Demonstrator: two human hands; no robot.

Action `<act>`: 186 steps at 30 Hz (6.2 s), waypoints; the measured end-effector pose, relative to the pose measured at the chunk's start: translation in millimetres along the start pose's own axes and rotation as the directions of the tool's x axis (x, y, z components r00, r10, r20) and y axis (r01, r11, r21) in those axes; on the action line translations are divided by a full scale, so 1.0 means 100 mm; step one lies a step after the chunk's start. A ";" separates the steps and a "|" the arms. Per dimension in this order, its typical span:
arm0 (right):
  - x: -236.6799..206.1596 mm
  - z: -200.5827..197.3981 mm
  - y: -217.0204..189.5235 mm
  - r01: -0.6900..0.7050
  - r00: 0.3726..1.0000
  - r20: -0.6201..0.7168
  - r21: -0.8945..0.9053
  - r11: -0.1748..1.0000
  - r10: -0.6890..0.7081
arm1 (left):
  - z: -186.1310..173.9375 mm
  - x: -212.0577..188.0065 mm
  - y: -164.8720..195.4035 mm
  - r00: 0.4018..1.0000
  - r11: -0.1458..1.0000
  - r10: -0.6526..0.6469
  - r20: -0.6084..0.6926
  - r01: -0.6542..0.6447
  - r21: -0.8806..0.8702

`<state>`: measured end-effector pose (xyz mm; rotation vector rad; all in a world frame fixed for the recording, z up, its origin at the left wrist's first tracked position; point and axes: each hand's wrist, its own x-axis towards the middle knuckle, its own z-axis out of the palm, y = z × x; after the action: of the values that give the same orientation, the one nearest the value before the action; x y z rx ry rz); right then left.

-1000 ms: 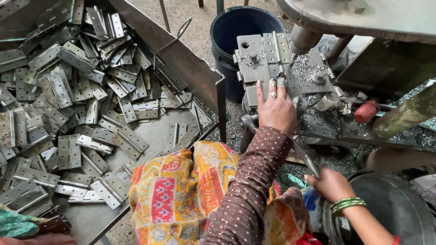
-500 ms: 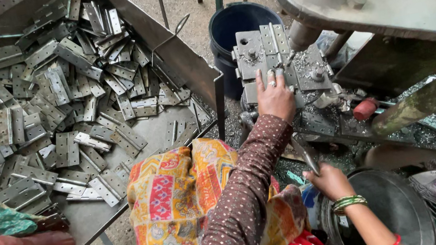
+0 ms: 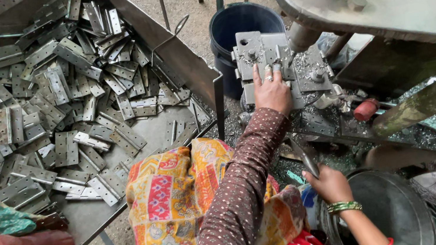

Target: The person repeatedly picks up small metal plates from a bin, places them into a drill press jig, and operates the machine to drill holes. After each cycle, the person removes the plate and returns it to the bin.

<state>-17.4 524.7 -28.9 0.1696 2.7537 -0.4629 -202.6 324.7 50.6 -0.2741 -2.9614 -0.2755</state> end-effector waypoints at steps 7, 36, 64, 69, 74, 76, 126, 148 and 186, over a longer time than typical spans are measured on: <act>0.32 -0.62 -0.11 0.109 0.991 0.099 -0.159 0.981 -0.094 | -0.19 0.10 -0.04 0.996 0.997 -0.035 0.081 0.041 -0.068; -0.13 -0.98 -0.45 0.126 0.908 -0.419 0.280 0.952 0.003 | -0.48 -0.93 0.22 0.910 0.902 0.084 -0.407 -0.243 -0.357; -0.10 -0.84 -0.40 0.191 0.910 -0.404 0.203 0.960 -0.095 | -0.21 -0.52 0.12 0.973 0.996 0.081 -0.214 -0.089 -0.030; -0.08 -0.30 -0.20 0.119 0.971 -0.198 -0.095 0.988 -0.136 | -0.16 -0.50 0.11 0.975 0.997 0.080 -0.210 -0.080 0.009; 0.09 0.08 0.03 0.076 0.996 0.049 -0.108 0.991 -0.071 | -0.14 -0.59 0.08 0.965 0.995 0.060 -0.256 -0.077 -0.058; 0.17 -0.04 0.04 0.179 0.978 0.089 0.096 0.979 -0.188 | -0.15 -0.58 0.07 0.963 0.996 0.060 -0.264 -0.076 -0.052; 0.22 -0.34 -0.01 0.025 0.991 0.131 -0.066 0.998 -0.016 | -0.55 -0.54 -0.26 0.996 0.985 0.089 -0.023 -0.091 -0.144; 0.08 -0.43 -0.19 0.057 0.997 0.062 -0.127 0.990 -0.050 | -0.05 0.00 -0.17 0.997 0.998 0.008 -0.082 -0.013 -0.061; 0.34 -0.46 -0.18 -0.010 0.985 0.171 -0.112 0.994 0.029 | -0.57 -3.21 -3.44 0.321 0.485 -0.847 -0.424 0.795 -0.366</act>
<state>-66.7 525.5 4.7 0.1228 2.5973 -0.3032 50.1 -72.8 -6.0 1.1921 -2.1841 -0.4911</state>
